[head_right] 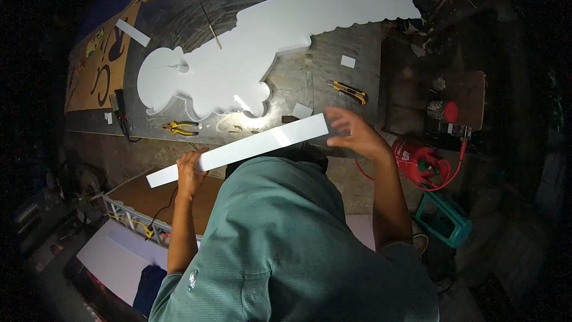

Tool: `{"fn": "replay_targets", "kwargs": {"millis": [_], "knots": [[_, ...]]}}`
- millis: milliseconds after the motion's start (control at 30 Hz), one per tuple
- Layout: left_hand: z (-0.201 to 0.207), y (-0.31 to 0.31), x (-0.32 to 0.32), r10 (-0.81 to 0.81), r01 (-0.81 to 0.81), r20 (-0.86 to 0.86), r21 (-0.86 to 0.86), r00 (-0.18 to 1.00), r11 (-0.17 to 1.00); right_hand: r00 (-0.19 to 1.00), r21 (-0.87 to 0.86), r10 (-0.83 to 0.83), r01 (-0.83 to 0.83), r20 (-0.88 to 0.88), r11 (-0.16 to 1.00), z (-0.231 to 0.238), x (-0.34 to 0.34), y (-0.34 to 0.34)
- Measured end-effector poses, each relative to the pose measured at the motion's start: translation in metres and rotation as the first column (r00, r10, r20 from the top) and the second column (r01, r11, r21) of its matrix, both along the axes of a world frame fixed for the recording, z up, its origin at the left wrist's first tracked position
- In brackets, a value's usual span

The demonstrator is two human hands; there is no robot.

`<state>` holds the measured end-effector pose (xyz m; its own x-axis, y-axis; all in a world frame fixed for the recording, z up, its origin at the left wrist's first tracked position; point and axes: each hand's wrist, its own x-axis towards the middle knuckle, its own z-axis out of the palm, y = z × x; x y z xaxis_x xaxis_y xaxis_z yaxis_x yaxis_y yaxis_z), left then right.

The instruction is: Fabricating a sign by cutting, assembling, and using a torch to heat and bend material.

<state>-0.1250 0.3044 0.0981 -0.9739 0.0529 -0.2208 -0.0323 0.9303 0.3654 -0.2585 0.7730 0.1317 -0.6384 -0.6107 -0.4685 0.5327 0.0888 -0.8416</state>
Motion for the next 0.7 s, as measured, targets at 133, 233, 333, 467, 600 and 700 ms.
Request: {"fn": "replay_targets", "kwargs": {"millis": [133, 233, 333, 467, 600, 700], "knots": [[0.013, 0.032, -0.016, -0.105, 0.104, -0.020, -0.050, 0.994, 0.993, 0.702, 0.533, 0.195, 0.299, -0.685, 0.792, 0.024, 0.013, -0.028], [0.024, 0.069, -0.037, -0.194, 0.194, -0.010, -0.025, 0.981, 0.981, 0.553, 0.436, 0.296, 0.138, -0.779, 0.889, 0.022, 0.031, -0.076], [0.029, 0.106, -0.054, -0.254, 0.255, -0.045, 0.013, 0.966, 0.967, 0.467, 0.517, 0.437, 0.052, -0.769, 0.854, 0.002, 0.039, -0.111], [0.035, 0.111, -0.066, -0.322, 0.299, -0.141, -0.159, 0.936, 0.941, 0.564, 0.588, 0.476, 0.022, -0.675, 0.808, -0.020, 0.039, -0.117], [0.047, 0.064, -0.062, -0.172, 0.076, -0.294, -0.312, 0.940, 0.947, 0.700, 0.504, 0.350, 0.016, -0.622, 0.863, -0.013, 0.031, -0.080], [0.059, 0.010, -0.053, -0.024, -0.115, -0.316, -0.415, 0.949, 0.902, 0.728, 0.550, 0.388, -0.018, -0.565, 0.835, -0.006, 0.023, -0.054]]}}
